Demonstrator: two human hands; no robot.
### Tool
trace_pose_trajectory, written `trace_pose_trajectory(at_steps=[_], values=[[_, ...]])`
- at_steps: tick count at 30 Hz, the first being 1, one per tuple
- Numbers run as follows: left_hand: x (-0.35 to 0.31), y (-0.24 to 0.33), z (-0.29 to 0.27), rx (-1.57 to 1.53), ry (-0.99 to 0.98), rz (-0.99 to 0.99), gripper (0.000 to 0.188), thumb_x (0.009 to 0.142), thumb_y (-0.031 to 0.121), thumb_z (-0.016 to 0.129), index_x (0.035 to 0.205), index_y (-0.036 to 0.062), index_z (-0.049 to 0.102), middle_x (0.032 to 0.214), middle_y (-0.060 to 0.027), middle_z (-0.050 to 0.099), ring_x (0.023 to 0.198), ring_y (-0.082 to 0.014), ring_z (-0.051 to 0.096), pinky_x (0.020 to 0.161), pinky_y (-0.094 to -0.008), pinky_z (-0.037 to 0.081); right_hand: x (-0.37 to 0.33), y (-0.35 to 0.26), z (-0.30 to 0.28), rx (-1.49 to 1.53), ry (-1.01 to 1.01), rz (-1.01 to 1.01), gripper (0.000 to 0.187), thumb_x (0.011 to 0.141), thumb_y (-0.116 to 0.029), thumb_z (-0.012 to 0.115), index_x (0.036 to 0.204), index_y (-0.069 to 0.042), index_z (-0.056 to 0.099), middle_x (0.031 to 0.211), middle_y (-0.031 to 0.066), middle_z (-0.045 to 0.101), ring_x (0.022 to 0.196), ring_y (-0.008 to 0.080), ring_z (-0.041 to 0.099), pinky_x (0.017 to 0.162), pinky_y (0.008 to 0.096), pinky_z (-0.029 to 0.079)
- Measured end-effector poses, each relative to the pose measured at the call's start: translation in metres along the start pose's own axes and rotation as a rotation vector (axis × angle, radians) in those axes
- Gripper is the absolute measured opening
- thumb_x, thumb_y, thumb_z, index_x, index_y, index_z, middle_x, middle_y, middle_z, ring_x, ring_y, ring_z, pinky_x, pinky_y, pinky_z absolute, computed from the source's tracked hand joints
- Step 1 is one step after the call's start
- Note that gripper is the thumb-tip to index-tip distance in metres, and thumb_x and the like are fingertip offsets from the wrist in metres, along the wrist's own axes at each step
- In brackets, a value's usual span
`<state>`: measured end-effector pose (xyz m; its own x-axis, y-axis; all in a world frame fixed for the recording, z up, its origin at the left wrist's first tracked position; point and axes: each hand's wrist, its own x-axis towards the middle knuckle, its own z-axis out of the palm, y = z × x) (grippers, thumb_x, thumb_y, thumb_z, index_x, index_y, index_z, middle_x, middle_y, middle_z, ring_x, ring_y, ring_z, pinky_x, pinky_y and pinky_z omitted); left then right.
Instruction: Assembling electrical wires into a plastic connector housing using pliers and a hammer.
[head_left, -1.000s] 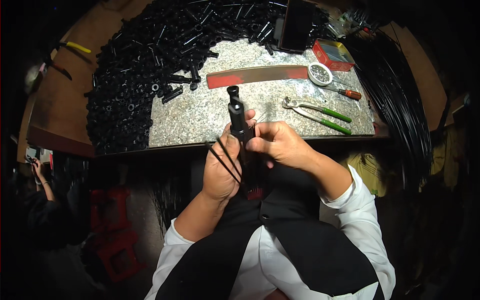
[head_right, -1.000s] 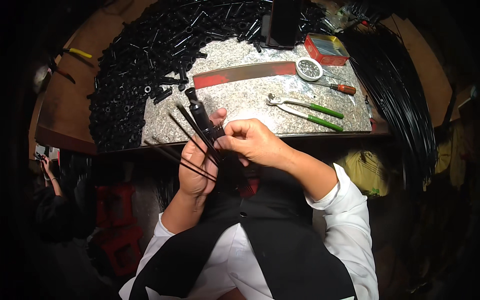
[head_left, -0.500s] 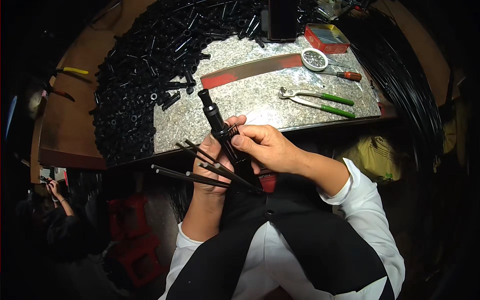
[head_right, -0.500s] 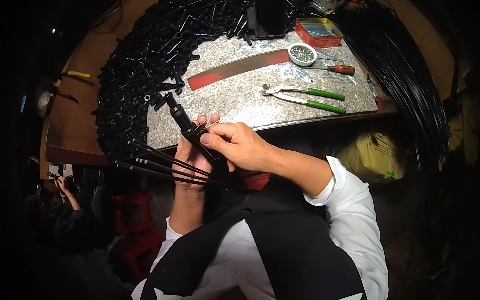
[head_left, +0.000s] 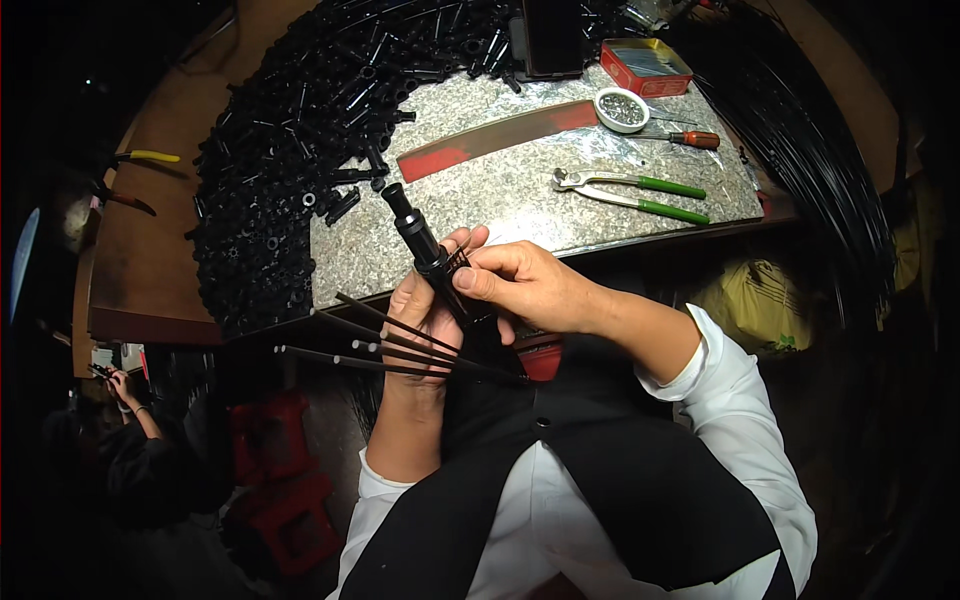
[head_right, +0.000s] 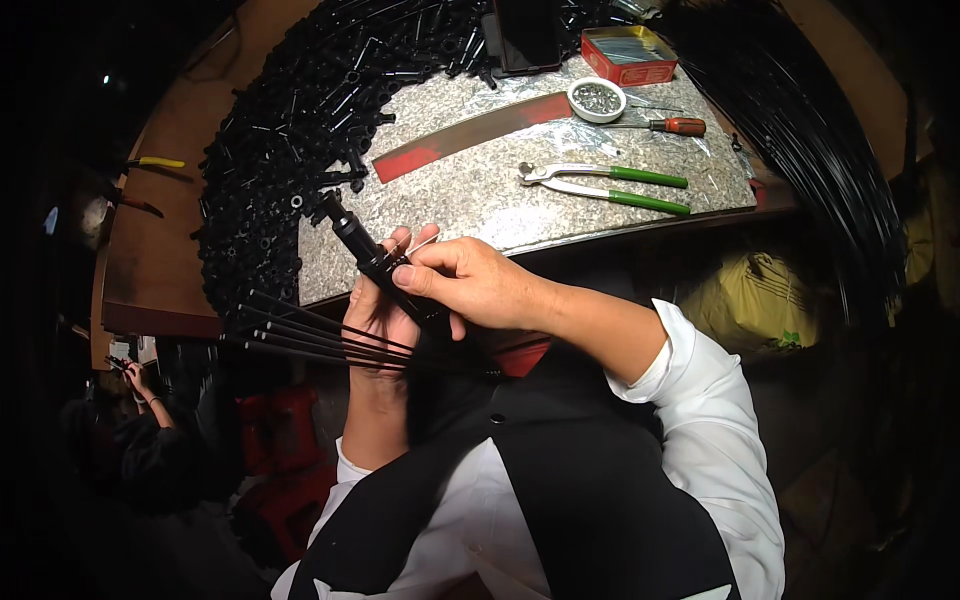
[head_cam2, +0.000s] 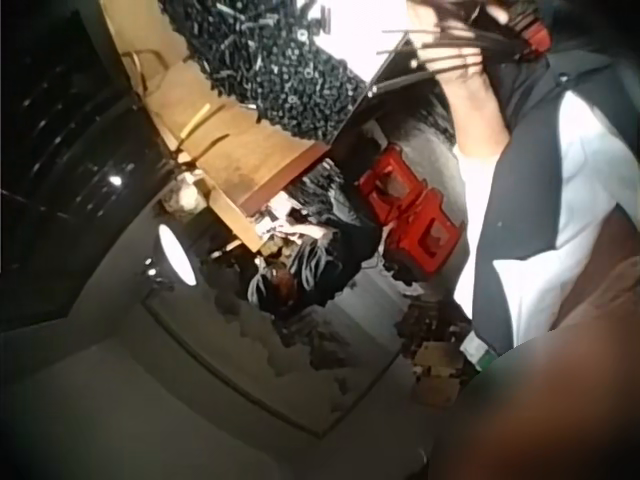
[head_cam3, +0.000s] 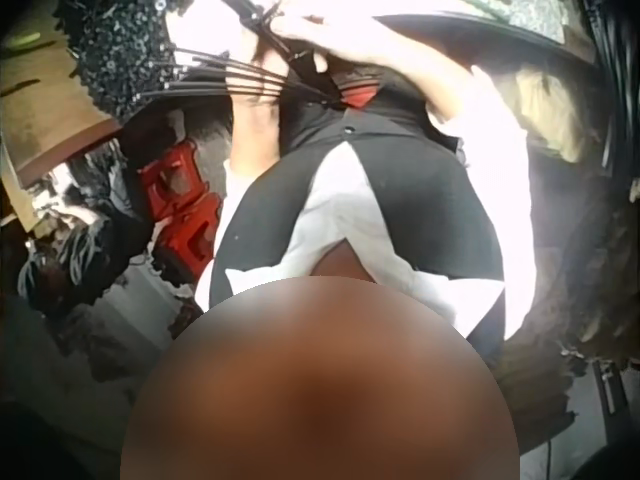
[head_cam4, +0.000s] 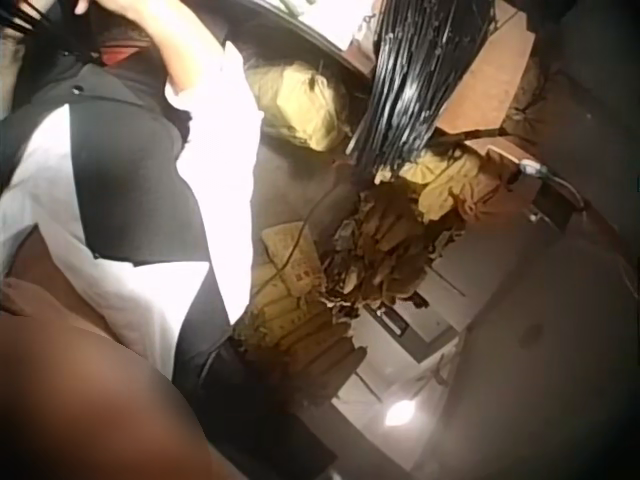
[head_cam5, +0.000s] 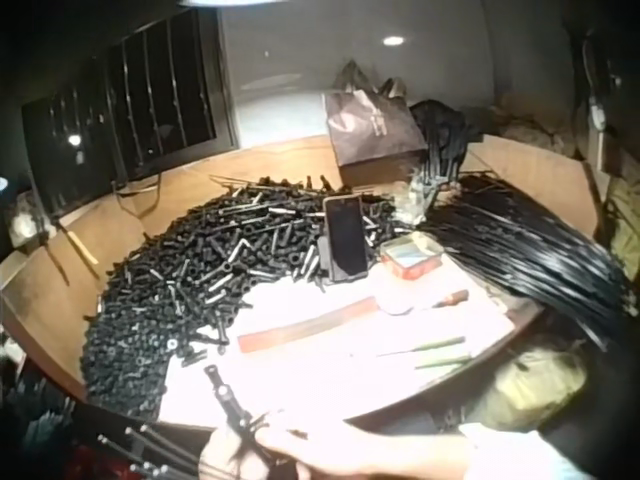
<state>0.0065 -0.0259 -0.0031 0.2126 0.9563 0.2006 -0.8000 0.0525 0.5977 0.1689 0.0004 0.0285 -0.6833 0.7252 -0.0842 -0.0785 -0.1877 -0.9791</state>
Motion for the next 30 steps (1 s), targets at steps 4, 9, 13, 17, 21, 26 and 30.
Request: trace_pose_trajectory(at_steps=[4,9,13,17,21,26,30], values=[[0.0,-0.001,-0.003,-0.029,0.005,-0.021,0.033,0.094,0.016,0.052,0.12,-0.0038,0.055,0.128,-0.0216,0.052,0.126,-0.0333,0.044,0.106,-0.0469,0.038,0.0,-0.001,0.0,-0.004,0.007,0.014,0.035,0.096,-0.034,0.051,0.084,-0.001,0.058,0.07,-0.0006,0.052,0.05,0.0084,0.056,0.045,0.0195,0.045],[0.001,-0.002,-0.006,-0.062,0.013,-0.042,0.034,0.093,0.017,0.054,0.121,-0.004,0.054,0.128,-0.0217,0.052,0.122,-0.031,0.048,0.103,-0.0454,0.041,0.0,0.001,0.0,-0.033,0.015,-0.021,0.037,0.096,-0.035,0.05,0.086,-0.001,0.06,0.067,0.0017,0.055,0.046,0.0099,0.057,0.043,0.0213,0.044],[0.0,-0.001,-0.005,-0.081,0.028,-0.054,0.038,0.093,0.018,0.055,0.124,-0.0039,0.051,0.129,-0.0226,0.05,0.118,-0.0303,0.052,0.097,-0.0433,0.048,0.001,0.0,-0.002,-0.019,-0.01,-0.026,0.037,0.096,-0.036,0.05,0.086,-0.001,0.06,0.067,0.0015,0.055,0.047,0.0102,0.057,0.043,0.0213,0.044],[0.0,0.001,0.0,-0.119,0.02,-0.15,0.041,0.093,0.02,0.056,0.125,-0.0041,0.05,0.133,-0.0242,0.046,0.12,-0.031,0.051,0.093,-0.0422,0.05,0.003,0.003,-0.005,-0.009,-0.038,-0.044,0.038,0.096,-0.036,0.051,0.082,-0.002,0.059,0.068,0.0011,0.053,0.047,0.0104,0.057,0.043,0.0213,0.045],[0.0,0.002,0.001,-0.063,0.019,-0.155,0.044,0.093,0.021,0.055,0.127,-0.0054,0.048,0.136,-0.0269,0.042,0.124,-0.0317,0.047,0.096,-0.0435,0.048,0.005,0.005,-0.007,0.011,-0.078,-0.041,0.039,0.096,-0.037,0.051,0.077,-0.003,0.057,0.068,0.0007,0.053,0.047,0.01,0.056,0.043,0.0213,0.046],[0.002,0.0,-0.002,-0.068,0.118,-0.134,0.04,0.095,0.019,0.051,0.126,-0.0057,0.047,0.134,-0.0205,0.046,0.131,-0.0317,0.038,0.1,-0.0461,0.044,0.009,0.009,-0.007,0.013,-0.03,-0.065,0.04,0.095,-0.037,0.052,0.075,-0.003,0.057,0.065,0.0004,0.052,0.046,0.0096,0.055,0.042,0.0214,0.044],[0.004,0.001,-0.008,-0.174,0.114,-0.115,0.038,0.097,0.02,0.047,0.126,-0.0037,0.046,0.135,-0.0132,0.046,0.133,-0.032,0.035,0.101,-0.0487,0.043,0.008,0.002,-0.002,-0.033,0.025,-0.052,0.04,0.095,-0.035,0.053,0.071,-0.003,0.055,0.062,0.0009,0.051,0.044,0.0091,0.054,0.041,0.0218,0.042]])
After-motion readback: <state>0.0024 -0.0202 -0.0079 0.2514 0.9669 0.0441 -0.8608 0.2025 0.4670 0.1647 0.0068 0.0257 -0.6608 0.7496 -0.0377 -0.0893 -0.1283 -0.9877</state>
